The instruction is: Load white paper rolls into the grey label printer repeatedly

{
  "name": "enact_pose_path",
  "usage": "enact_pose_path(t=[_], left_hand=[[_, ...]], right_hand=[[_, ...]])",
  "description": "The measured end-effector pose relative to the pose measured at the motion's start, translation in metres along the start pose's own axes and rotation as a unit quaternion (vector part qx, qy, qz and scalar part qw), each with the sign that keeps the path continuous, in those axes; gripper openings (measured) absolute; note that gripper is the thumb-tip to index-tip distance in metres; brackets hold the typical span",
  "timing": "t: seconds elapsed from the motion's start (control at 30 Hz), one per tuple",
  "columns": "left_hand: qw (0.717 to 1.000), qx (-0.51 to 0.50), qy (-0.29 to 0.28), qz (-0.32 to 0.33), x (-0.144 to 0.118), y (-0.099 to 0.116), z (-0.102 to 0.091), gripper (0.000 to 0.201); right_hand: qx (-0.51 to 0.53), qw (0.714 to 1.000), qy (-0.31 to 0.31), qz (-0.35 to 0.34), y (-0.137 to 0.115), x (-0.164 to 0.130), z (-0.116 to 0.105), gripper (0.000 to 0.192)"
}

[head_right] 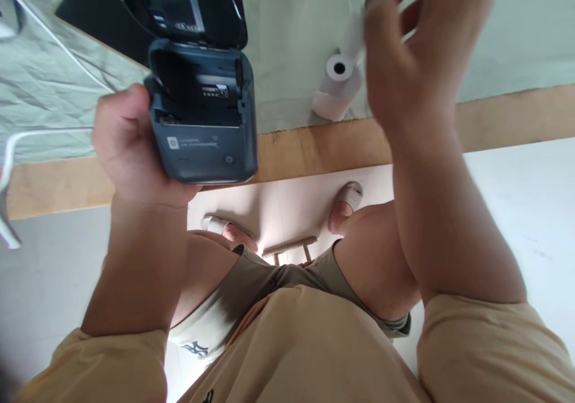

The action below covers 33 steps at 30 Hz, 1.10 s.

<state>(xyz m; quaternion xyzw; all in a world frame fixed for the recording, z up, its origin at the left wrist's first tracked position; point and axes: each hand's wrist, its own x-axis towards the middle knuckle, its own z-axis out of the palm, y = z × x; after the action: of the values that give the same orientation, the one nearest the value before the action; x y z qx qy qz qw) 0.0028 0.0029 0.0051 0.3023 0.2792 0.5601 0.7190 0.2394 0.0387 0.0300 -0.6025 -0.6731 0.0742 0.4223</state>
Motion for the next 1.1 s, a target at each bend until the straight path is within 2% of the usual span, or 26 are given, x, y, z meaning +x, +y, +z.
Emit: enact_pose_path(t=[0.1,0.17,0.3,0.37,0.47,0.53,0.57,0.6,0.67,0.73,0.77,0.8,0.83,0.87,0.93,0.97,1.0,1.03,1.07,1.1], left_hand=[[1.0,-0.003,0.0,-0.004,0.0,0.001,0.002,0.038],[1.0,-0.002,0.005,0.0,0.001,0.002,0.003,0.038],[1.0,0.006,0.022,-0.01,0.002,0.003,0.003,0.039],[1.0,0.0,0.025,-0.017,0.003,0.003,0.002,0.039],[1.0,-0.012,0.017,-0.019,0.003,0.003,-0.001,0.039],[1.0,-0.012,0.01,-0.018,0.003,0.002,-0.002,0.038],[1.0,-0.011,0.007,-0.015,0.003,0.002,-0.002,0.038],[1.0,-0.009,0.006,-0.013,0.003,0.002,-0.002,0.037],[1.0,-0.006,0.007,-0.009,0.002,0.001,-0.002,0.036],[1.0,-0.005,0.006,-0.01,0.002,0.001,-0.001,0.036],[1.0,-0.005,0.006,-0.012,0.002,0.001,-0.001,0.036],[1.0,-0.006,0.005,-0.013,0.001,0.001,-0.001,0.036],[1.0,-0.006,0.004,-0.014,0.001,0.001,-0.001,0.035],[1.0,-0.008,0.005,-0.012,0.001,0.001,-0.001,0.035],[1.0,-0.012,0.008,-0.007,0.001,0.001,-0.001,0.033],[1.0,-0.014,0.009,-0.006,0.001,0.0,-0.002,0.033],[1.0,-0.014,0.009,-0.005,0.001,0.0,-0.002,0.033],[1.0,-0.012,0.008,-0.004,0.001,0.0,-0.002,0.033],[1.0,-0.008,0.008,-0.003,0.001,0.001,-0.003,0.033],[1.0,-0.002,0.008,-0.003,0.001,0.001,-0.003,0.033]], right_hand=[[-0.136,0.987,-0.069,-0.046,-0.005,-0.013,0.01,0.035],[-0.199,0.973,-0.114,-0.013,-0.006,-0.019,0.018,0.034],[-0.23,0.964,-0.124,0.042,-0.008,-0.02,0.021,0.034],[-0.209,0.967,-0.137,0.04,-0.008,-0.019,0.018,0.039],[-0.135,0.982,-0.128,0.029,-0.006,-0.019,0.016,0.059],[0.007,0.994,-0.105,0.037,-0.005,-0.017,0.018,0.067],[0.104,0.989,-0.092,0.058,-0.006,-0.014,0.02,0.067],[0.199,0.971,-0.089,0.097,-0.008,-0.011,0.022,0.064],[0.34,0.907,-0.108,0.226,-0.014,-0.003,0.026,0.051],[0.401,0.83,-0.137,0.363,-0.024,0.005,0.028,0.044],[0.416,0.803,-0.146,0.402,-0.03,0.008,0.029,0.046],[0.428,0.789,-0.144,0.416,-0.036,0.009,0.029,0.048],[0.436,0.792,-0.135,0.406,-0.041,0.009,0.029,0.047],[0.433,0.813,-0.125,0.368,-0.045,0.007,0.028,0.043],[0.368,0.899,-0.098,0.215,-0.052,0.002,0.029,0.035],[0.297,0.944,-0.09,0.114,-0.054,-0.001,0.03,0.032],[0.216,0.973,-0.082,0.012,-0.056,-0.003,0.031,0.031],[0.145,0.983,-0.077,-0.077,-0.057,-0.005,0.033,0.032],[0.097,0.982,-0.075,-0.143,-0.058,-0.006,0.036,0.036],[0.072,0.977,-0.08,-0.182,-0.059,-0.006,0.039,0.038]])
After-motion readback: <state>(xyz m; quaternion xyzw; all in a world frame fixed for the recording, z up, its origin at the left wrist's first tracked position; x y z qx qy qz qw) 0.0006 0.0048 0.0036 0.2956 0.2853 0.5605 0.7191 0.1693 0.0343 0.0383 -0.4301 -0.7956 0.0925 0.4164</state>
